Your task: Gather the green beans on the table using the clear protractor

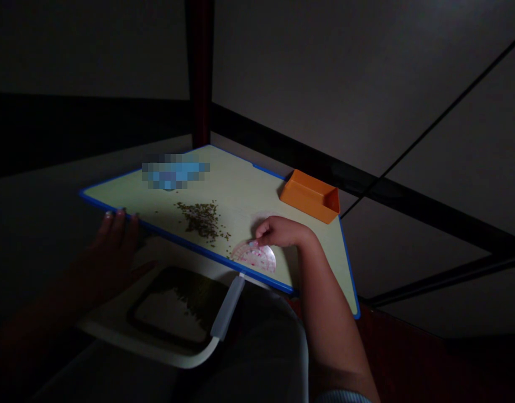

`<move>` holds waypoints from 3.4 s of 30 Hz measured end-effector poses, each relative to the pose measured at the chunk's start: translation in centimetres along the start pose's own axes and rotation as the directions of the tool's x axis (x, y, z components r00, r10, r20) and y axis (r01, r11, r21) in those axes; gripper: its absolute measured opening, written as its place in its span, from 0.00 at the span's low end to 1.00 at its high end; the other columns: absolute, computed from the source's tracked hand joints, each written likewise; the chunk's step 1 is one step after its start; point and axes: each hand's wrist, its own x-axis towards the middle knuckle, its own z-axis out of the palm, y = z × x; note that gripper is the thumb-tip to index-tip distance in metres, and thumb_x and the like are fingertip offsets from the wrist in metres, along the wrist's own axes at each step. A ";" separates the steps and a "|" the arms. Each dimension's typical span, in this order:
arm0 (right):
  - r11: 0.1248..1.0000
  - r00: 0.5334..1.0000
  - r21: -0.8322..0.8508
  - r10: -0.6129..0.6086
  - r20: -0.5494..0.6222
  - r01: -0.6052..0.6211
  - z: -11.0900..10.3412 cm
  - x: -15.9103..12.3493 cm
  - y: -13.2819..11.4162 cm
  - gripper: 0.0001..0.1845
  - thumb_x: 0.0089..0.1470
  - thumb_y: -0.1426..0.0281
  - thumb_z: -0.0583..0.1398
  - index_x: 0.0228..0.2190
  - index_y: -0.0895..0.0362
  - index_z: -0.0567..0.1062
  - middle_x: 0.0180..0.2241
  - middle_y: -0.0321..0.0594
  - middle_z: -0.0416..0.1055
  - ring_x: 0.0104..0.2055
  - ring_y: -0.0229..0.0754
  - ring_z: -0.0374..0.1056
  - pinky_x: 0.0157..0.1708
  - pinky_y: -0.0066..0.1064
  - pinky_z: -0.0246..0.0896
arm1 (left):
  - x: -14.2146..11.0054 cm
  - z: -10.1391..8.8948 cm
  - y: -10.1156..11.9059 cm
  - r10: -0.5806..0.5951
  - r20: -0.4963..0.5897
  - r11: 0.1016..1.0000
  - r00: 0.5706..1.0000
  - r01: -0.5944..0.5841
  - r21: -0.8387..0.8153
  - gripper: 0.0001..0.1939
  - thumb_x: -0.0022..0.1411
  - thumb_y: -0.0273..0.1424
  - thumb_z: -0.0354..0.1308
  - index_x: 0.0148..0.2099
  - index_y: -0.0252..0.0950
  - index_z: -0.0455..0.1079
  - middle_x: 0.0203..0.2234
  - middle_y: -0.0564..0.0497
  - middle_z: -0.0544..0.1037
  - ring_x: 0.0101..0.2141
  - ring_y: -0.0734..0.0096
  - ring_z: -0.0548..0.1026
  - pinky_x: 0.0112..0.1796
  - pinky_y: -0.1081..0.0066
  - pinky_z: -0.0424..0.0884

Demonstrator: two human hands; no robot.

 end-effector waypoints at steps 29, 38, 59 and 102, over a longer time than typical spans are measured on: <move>0.999 0.999 0.035 -0.034 -0.041 0.036 -0.2 -0.4 -0.4 0.14 0.49 0.62 0.58 0.23 0.61 0.72 0.19 0.31 0.59 0.24 0.32 0.52 0.28 0.27 0.49 | 0.0 -0.1 0.1 -0.004 0.010 1.000 1.000 0.004 0.012 0.48 0.54 0.51 0.45 0.64 0.27 0.27 0.64 0.25 0.40 0.64 0.42 0.36 0.55 0.43 0.59; 0.999 0.997 0.032 -0.042 -0.062 0.044 -0.1 -0.4 -0.5 0.14 0.50 0.62 0.58 0.22 0.61 0.71 0.19 0.30 0.57 0.23 0.31 0.50 0.26 0.26 0.48 | 0.0 -0.2 0.1 0.001 -0.002 1.000 1.000 -0.001 -0.029 0.48 0.54 0.50 0.45 0.64 0.27 0.27 0.64 0.24 0.39 0.64 0.41 0.36 0.56 0.42 0.56; 0.995 0.998 0.081 -0.064 -0.016 0.065 0.4 0.3 -0.6 0.11 0.48 0.65 0.59 0.22 0.61 0.71 0.19 0.31 0.61 0.24 0.31 0.53 0.28 0.26 0.49 | 0.0 0.0 0.1 -0.017 0.002 1.000 1.000 0.017 0.011 0.49 0.54 0.52 0.45 0.64 0.27 0.26 0.64 0.25 0.40 0.65 0.42 0.37 0.55 0.44 0.59; 0.987 0.994 0.118 -0.109 0.007 0.108 0.5 0.2 -0.3 0.15 0.49 0.61 0.61 0.23 0.62 0.72 0.19 0.30 0.60 0.24 0.30 0.52 0.27 0.26 0.49 | -0.1 0.6 -0.7 0.066 -0.017 0.998 0.998 -0.066 -0.001 0.49 0.53 0.50 0.47 0.64 0.24 0.29 0.63 0.22 0.38 0.64 0.38 0.36 0.57 0.42 0.54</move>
